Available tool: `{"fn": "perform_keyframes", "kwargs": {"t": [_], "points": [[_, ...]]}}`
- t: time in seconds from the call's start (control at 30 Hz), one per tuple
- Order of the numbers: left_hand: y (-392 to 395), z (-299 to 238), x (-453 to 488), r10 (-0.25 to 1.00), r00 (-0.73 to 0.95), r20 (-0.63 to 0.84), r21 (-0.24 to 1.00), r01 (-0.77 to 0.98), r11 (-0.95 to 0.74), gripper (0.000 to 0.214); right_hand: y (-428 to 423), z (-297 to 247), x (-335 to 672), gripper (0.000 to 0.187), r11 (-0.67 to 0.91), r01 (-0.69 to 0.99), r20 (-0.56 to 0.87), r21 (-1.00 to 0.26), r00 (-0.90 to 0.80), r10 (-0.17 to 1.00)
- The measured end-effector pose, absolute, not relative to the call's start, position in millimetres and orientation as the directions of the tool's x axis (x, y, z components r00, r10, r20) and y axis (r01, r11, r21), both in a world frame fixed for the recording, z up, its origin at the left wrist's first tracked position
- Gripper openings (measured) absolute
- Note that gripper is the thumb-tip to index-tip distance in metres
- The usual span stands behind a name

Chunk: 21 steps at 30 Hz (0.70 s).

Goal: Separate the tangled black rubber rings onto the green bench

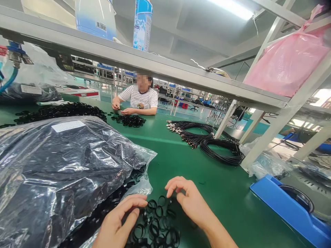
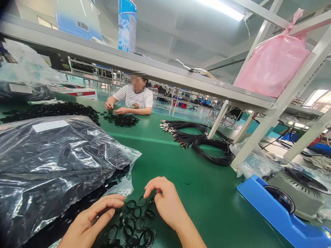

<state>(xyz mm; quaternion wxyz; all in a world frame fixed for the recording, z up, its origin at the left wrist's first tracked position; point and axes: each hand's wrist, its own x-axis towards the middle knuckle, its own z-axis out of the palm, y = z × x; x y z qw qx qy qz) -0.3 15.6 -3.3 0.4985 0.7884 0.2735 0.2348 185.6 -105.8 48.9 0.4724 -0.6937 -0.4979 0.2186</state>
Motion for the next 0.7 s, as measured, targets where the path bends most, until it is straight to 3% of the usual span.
{"fn": "perform_keyframes", "kwargs": {"t": [0.17,0.3,0.4,0.47,0.57,0.7], "points": [[13,-12,1,0.639,0.757,0.136,0.813,0.283,-0.508,0.035,-125,78,198,0.020,-0.262,0.685,-0.055,-0.680,0.308,0.950],[9,-17,2,0.608,0.783,0.128,0.704,0.360,-0.612,0.039,-131,79,200,0.035,-0.437,0.756,-0.230,-0.487,0.372,0.899],[3,-13,6,0.574,0.814,0.086,0.677,0.375,-0.633,0.043,-127,71,197,0.032,-0.450,0.765,-0.257,-0.460,0.371,0.893],[-4,-9,10,0.533,0.843,0.064,0.688,0.350,-0.636,0.043,-124,69,193,0.026,-0.380,0.765,-0.276,-0.520,0.270,0.922],[-16,-4,17,0.484,0.872,0.066,0.721,0.294,-0.628,0.040,-122,71,188,0.030,-0.241,0.783,-0.203,-0.573,0.150,0.968],[-30,2,23,0.433,0.892,0.126,0.752,0.199,-0.629,0.035,-119,73,181,0.033,-0.215,0.839,0.042,-0.499,0.272,0.962]]}}
